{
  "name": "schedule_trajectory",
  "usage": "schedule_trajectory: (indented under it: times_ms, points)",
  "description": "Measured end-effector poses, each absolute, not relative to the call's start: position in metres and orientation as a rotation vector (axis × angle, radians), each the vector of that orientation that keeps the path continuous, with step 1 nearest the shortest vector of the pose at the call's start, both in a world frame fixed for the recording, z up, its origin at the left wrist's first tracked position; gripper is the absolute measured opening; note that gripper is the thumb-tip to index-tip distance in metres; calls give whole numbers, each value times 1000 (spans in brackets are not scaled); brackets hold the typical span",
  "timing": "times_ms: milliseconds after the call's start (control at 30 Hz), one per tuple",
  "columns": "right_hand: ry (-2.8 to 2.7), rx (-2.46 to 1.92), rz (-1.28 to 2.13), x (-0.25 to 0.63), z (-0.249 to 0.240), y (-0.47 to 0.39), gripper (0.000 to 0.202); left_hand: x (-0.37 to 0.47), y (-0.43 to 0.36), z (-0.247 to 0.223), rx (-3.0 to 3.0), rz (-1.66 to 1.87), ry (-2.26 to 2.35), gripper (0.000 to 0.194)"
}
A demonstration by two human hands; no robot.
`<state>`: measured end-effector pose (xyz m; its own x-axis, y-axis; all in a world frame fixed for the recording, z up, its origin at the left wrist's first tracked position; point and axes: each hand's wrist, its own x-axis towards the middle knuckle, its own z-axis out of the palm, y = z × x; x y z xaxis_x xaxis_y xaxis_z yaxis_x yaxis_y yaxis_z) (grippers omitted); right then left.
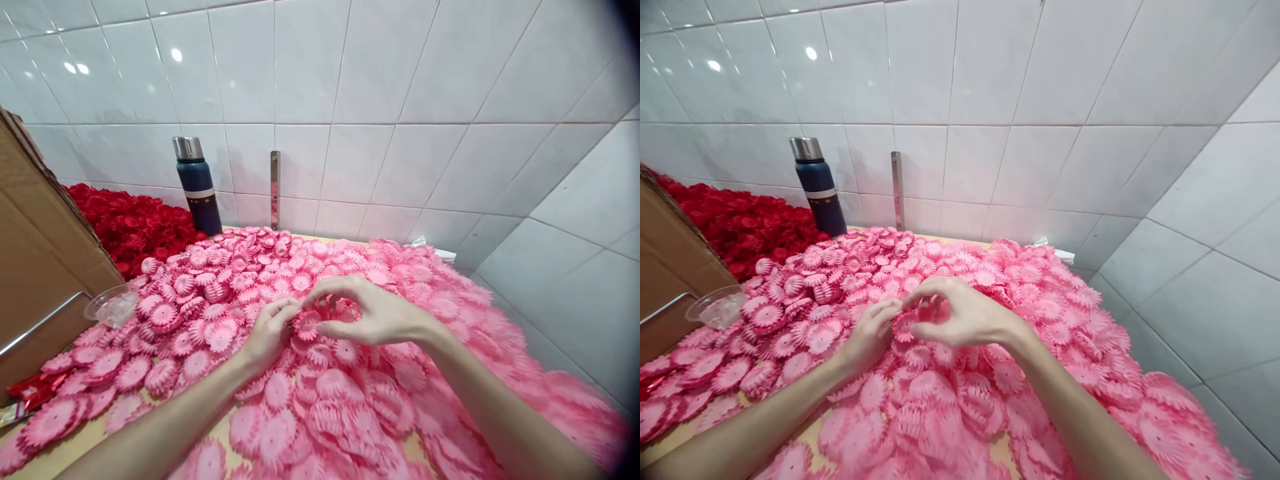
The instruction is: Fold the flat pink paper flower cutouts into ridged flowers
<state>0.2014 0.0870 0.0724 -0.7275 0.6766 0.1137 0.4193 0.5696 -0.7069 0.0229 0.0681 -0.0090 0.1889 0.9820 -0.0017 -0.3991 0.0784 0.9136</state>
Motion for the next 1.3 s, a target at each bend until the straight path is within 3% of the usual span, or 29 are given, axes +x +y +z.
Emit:
schedule_trajectory:
  times_ms: [133, 367, 533, 1100, 1300]
  points:
    - [-2394, -970, 790, 194, 68, 86, 11, 23, 69, -11, 997, 1162, 786, 19]
    - [-2529, -832, 536, 191, 58, 88, 5, 23, 69, -13, 1000, 1168, 804, 19]
    - [-2324, -703, 403, 195, 59, 90, 8, 26, 72, -14, 879, 1215, 731, 22]
    - [-2328, -905, 389, 188, 60, 84, 23, 23, 67, -12, 946, 1207, 633, 17]
    - [-1908, -1131, 319, 201, 61, 97, 18, 23, 57, -10, 1114, 1187, 770, 21]
